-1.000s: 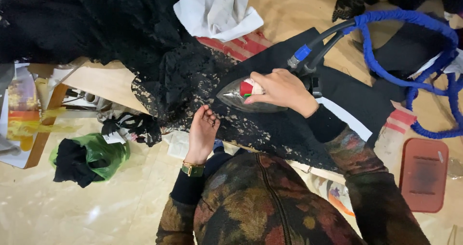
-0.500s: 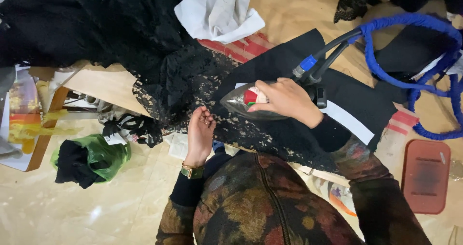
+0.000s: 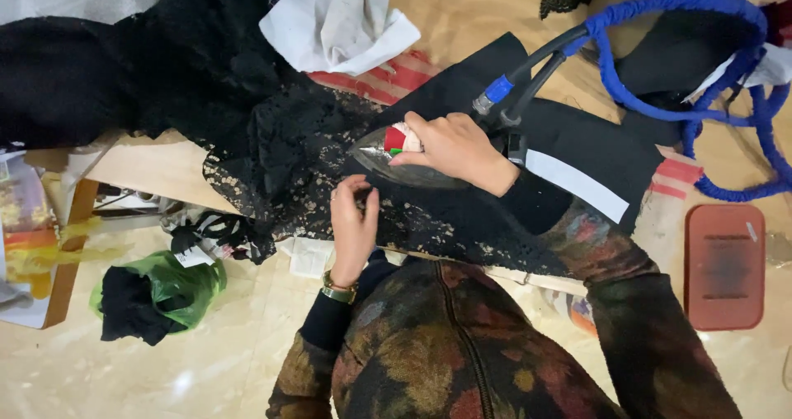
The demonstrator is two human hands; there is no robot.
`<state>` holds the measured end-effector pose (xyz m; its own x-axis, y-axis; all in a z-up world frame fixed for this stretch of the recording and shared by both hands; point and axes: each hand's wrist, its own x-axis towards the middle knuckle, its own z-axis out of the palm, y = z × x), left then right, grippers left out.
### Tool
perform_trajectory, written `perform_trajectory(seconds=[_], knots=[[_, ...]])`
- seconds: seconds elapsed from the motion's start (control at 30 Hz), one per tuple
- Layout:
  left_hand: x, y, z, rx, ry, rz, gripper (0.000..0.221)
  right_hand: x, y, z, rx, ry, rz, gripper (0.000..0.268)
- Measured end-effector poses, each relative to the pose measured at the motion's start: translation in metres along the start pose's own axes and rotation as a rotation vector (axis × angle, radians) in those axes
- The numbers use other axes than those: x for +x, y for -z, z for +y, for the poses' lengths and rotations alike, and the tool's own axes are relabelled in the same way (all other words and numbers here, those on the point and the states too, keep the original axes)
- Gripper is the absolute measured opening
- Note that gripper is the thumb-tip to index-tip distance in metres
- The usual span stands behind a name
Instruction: Ironing and pressing black fabric pieces with white interfacing in a sewing factory.
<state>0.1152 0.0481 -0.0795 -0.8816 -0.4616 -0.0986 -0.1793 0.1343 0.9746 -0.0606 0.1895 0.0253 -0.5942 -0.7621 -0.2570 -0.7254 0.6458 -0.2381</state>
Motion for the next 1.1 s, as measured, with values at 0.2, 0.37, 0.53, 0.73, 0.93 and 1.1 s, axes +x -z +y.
perform_trajectory(seconds=[0.2,0.37,0.53,0.73,0.93,1.1], knots=[[-0.004,-0.008,0.006,0.495,-0.321,-0.076,0.028,-0.017,0.014,0.005,0.022,-0.056,-0.041,0.065],[-0.007,-0.018,-0.003,0.621,-0.418,-0.13,0.032,-0.04,0.021,0.022,-0.001,-0.113,-0.05,0.063],[-0.008,-0.024,0.0,0.675,-0.439,-0.203,0.048,-0.068,0.025,0.041,0.001,-0.182,-0.066,0.065],[-0.007,-0.032,-0.012,0.781,-0.471,-0.24,0.062,-0.103,0.029,0.064,0.013,-0.256,-0.085,0.064],[-0.008,-0.034,-0.009,0.847,-0.473,-0.243,0.066,-0.138,0.022,0.091,-0.025,-0.268,-0.09,0.062],[-0.007,-0.036,-0.013,0.896,-0.482,-0.247,0.069,-0.152,0.018,0.105,-0.062,-0.241,-0.067,0.059]])
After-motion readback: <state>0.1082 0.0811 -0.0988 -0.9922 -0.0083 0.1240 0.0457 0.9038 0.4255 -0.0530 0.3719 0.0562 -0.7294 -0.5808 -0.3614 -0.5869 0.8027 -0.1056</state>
